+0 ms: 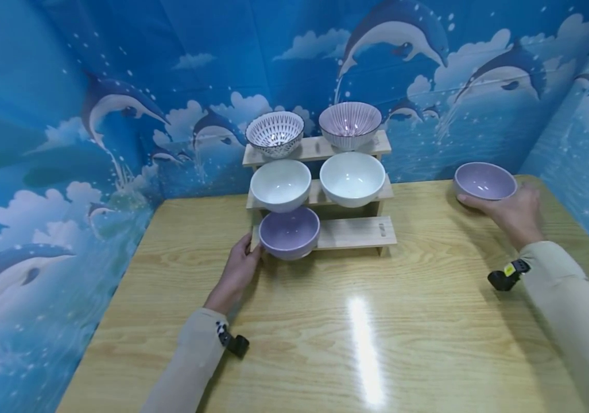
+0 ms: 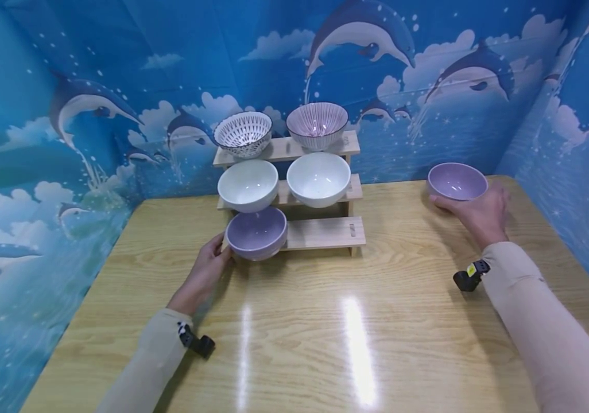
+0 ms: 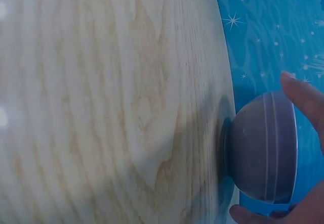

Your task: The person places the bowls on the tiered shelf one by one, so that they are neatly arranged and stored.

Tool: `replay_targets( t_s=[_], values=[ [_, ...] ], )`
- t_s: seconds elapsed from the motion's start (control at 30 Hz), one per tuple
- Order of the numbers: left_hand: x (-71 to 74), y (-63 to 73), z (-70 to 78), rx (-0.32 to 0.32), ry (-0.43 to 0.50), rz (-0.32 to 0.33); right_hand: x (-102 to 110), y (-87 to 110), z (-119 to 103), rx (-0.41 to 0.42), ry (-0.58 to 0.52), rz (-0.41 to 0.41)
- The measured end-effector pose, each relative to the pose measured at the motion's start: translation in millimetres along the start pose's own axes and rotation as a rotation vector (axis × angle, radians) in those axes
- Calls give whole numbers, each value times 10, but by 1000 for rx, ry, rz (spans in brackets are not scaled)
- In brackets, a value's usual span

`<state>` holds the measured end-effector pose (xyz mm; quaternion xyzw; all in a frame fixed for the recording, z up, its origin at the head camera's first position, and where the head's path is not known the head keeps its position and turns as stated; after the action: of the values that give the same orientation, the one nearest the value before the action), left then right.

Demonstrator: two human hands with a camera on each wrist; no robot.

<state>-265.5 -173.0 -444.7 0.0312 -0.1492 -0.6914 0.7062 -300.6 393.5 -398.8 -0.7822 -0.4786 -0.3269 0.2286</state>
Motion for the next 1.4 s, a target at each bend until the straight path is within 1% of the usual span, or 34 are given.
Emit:
replay_targets(
  t_s=[0.2,0.4,0.57,0.8,1.07,1.23,1.4],
  values=[
    [-2,-4,-6,4,2,-4,-59,-80,24,-47,-6,-31],
    [-10,15,23,-24,13,-20,-116,-147,37,-74,-43,-44],
    [-10,9,30,-30,13,-21,-155,-182,43,-95,-59,-56],
    [-11,-6,15,-23,26,-19,-163,-195,54,-116,-76,-45],
    [-20,6,6,-9,37,-16,-179,-136,75,-141,-123,-50],
    [-22,3,13,-15,46,-15,-162,-81,36,-130,-115,-61],
    [-17,3,16,-18,42,-11,-129,-24,-41,-98,-114,-104]
  ],
)
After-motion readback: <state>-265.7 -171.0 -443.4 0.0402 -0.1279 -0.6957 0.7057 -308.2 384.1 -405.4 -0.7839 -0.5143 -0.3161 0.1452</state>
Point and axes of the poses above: each hand's wrist, its own y-axis away from the middle knuckle, its own x-axis out of the back of the hand, z = x × y, the point moved 10 cm from there along -y, towards the middle knuckle, and after that the axes turned 9 degrees about y, right-handed, at the moved point
